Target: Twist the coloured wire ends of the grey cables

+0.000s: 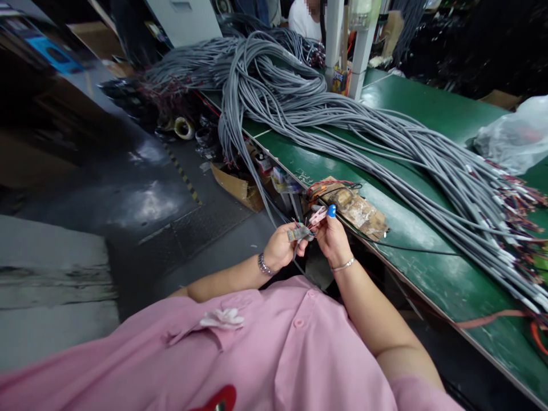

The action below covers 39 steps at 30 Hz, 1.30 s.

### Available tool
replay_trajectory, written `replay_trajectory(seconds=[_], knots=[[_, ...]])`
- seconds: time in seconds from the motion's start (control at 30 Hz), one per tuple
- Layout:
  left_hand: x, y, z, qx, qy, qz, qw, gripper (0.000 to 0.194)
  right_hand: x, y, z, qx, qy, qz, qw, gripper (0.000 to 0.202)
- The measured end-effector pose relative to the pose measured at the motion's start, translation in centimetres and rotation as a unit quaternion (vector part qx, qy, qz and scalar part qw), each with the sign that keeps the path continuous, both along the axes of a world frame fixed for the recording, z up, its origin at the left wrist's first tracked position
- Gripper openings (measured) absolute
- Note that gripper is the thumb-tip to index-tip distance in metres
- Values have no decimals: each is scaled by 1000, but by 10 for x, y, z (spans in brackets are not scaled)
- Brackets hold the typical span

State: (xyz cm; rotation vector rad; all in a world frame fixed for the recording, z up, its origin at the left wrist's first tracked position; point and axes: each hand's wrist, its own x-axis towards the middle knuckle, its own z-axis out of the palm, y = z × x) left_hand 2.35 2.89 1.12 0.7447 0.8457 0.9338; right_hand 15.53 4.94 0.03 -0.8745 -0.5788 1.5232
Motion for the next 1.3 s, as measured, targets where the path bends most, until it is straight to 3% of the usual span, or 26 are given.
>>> replay_trajectory(seconds=[0.23, 0.33, 0.5, 0.6, 0.77, 0.93, 1.13, 1.3], knots=[[-5, -9, 0, 25, -4, -5, 1000, 26, 5, -8, -3, -20, 4, 55, 998, 63], [-7, -13, 2, 31, 6, 13, 999, 26, 7, -11, -1, -33, 38, 69, 996, 56], [-5, -12, 3, 32, 0, 51, 998, 25, 3, -13, 4, -27, 45, 24, 998, 29], [-3, -10, 3, 33, 1, 50, 998, 26, 1, -15, 1, -16, 25, -7, 1000, 29], [-3, -9, 3, 35, 16, 48, 998, 27, 2, -15, -8, 27, -90, -86, 992, 38], [-1, -8, -3, 40, 12, 45, 998, 26, 3, -6, -6, 5, 14, -13, 1000, 38], [1, -6, -9, 37, 22, 39, 998, 28, 0, 0, -10, -5, 68, -33, 997, 35], [-1, -8, -10, 40, 18, 42, 998, 25, 5, -4, -10, -34, 103, 7, 994, 43]])
